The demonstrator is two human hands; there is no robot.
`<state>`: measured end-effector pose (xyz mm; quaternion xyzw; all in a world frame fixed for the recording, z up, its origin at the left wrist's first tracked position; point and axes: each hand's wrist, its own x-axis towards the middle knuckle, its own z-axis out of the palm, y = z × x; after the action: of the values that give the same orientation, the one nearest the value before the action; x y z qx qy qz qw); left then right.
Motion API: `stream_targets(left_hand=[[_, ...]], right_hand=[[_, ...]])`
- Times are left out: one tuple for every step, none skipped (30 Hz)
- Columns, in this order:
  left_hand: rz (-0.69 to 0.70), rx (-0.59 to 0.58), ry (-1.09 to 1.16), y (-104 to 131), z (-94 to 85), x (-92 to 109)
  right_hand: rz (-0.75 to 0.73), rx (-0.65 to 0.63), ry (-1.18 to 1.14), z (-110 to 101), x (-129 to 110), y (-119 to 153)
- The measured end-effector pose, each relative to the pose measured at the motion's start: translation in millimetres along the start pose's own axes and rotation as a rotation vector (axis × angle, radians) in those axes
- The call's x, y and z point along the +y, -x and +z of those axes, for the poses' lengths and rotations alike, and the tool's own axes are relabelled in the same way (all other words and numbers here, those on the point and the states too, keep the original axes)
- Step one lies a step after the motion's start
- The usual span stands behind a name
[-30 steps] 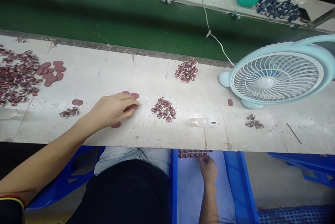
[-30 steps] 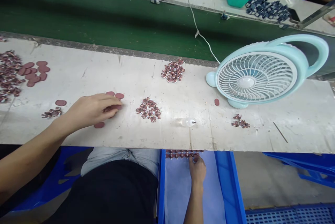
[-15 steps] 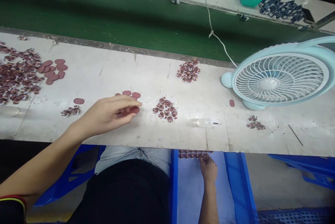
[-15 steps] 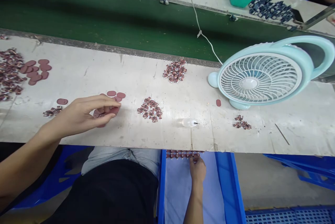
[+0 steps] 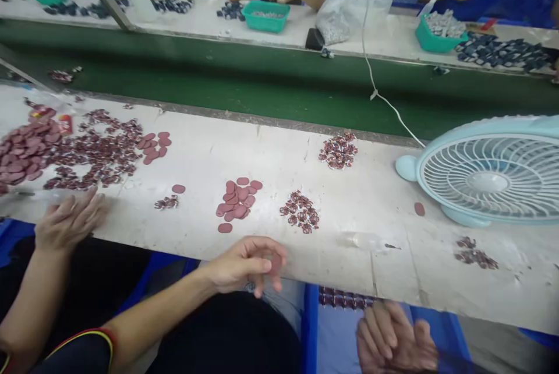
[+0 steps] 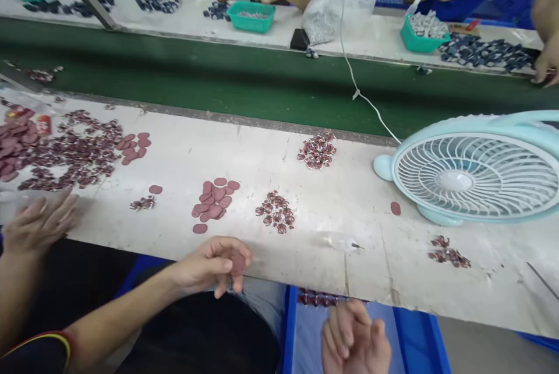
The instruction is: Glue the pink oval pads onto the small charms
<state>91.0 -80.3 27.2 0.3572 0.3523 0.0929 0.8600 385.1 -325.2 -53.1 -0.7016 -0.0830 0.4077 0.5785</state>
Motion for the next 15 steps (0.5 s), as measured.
stream_targets(left_hand=[[-0.015, -0.001, 0.071, -5.8, 7.4, -10.5], [-0.019, 0.011, 0.132, -11.0, 13.6, -19.8], [-0.019, 0.021, 0.177, -15.3, 18.5, -27.8], [-0.012, 0.023, 0.211, -18.7, 21.9, -34.4], [-0.002, 0.018, 0.235, -21.2, 23.8, -39.8], [0.007, 0.011, 0.253, -22.8, 24.4, -44.0], [0.018, 0.005, 0.267, -23.8, 24.1, -47.0], [0.028, 0.002, 0.278, -24.3, 23.2, -49.1], [0.039, 0.004, 0.289, -24.5, 21.9, -50.3], [0.053, 0.013, 0.302, -24.5, 20.7, -50.8], [0.069, 0.024, 0.318, -24.5, 19.7, -50.8], [0.082, 0.034, 0.337, -24.5, 19.0, -50.3], [0.089, 0.039, 0.358, -24.6, 18.6, -49.6], [0.090, 0.041, 0.385, -24.9, 18.4, -48.9], [0.085, 0.036, 0.412, -25.3, 18.5, -48.4]], right_hand=[[0.160, -0.173, -0.448, 15.7, -7.0, -11.5], [0.365, -0.399, -0.953, 31.0, -13.9, -27.2], [0.549, -0.610, -1.353, 45.4, -20.6, -45.7], [0.635, -0.752, -1.527, 58.4, -27.4, -64.9], [0.692, -0.844, -1.622, 69.7, -34.1, -82.7], [0.710, -0.896, -1.646, 79.2, -40.8, -97.0], [0.697, -0.911, -1.632, 86.9, -47.4, -106.2], [0.686, -0.904, -1.633, 92.8, -53.4, -109.5], [0.677, -0.882, -1.640, 96.9, -58.5, -106.9], [0.645, -0.819, -1.621, 99.4, -62.3, -99.4], [0.590, -0.716, -1.552, 100.4, -64.2, -88.6], [0.533, -0.597, -1.452, 100.0, -64.0, -76.4], [0.384, -0.408, -1.206, 98.6, -61.4, -64.8], [0.288, -0.267, -0.958, 96.1, -56.9, -55.0], [0.215, -0.188, -0.750, 92.9, -50.8, -47.9]])
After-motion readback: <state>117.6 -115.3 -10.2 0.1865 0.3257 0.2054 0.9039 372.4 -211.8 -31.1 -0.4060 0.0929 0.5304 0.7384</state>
